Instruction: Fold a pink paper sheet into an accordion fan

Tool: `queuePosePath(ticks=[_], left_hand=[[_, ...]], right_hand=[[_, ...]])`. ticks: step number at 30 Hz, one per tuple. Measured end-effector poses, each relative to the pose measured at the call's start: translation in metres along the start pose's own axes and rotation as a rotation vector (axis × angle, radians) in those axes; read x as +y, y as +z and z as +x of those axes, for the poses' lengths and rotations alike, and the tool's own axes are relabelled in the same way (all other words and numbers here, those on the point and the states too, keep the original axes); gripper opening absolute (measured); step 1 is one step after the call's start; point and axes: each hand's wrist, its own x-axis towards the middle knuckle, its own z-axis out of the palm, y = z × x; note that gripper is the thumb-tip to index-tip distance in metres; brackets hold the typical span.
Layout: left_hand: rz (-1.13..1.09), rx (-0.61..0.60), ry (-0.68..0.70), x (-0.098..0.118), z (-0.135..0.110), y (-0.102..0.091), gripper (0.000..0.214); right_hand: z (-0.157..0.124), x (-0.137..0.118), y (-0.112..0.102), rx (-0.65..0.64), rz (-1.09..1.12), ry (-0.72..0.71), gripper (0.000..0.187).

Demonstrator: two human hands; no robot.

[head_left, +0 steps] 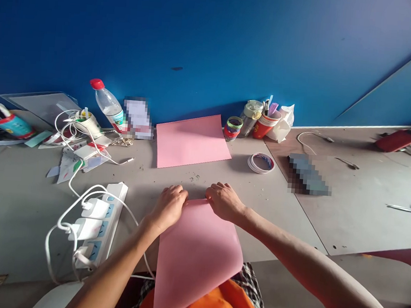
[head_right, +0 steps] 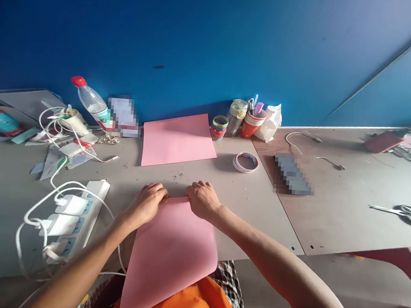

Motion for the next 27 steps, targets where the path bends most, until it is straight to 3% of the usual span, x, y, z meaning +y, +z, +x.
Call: queuePosePath(ticks=[12, 17, 27], left_hand=[[0.052, 0.035, 0.049, 0.010, 0.004, 0.007, 0.025], [0.072, 0.037, 0.068, 0.006, 0.004, 0.007, 0.024], [0.160, 0.061, 0.099, 0.001, 0.000, 0.012, 0.022]], right_hand=[[0.004, -0.007, 0.004, 0.013, -0.029, -0.086, 0.015], [0.001, -0.007, 0.006, 0.088, -0.126, -0.159, 0.023], [-0.003, 0.001, 0.007, 0.084, -0.219, -0.187, 0.020]])
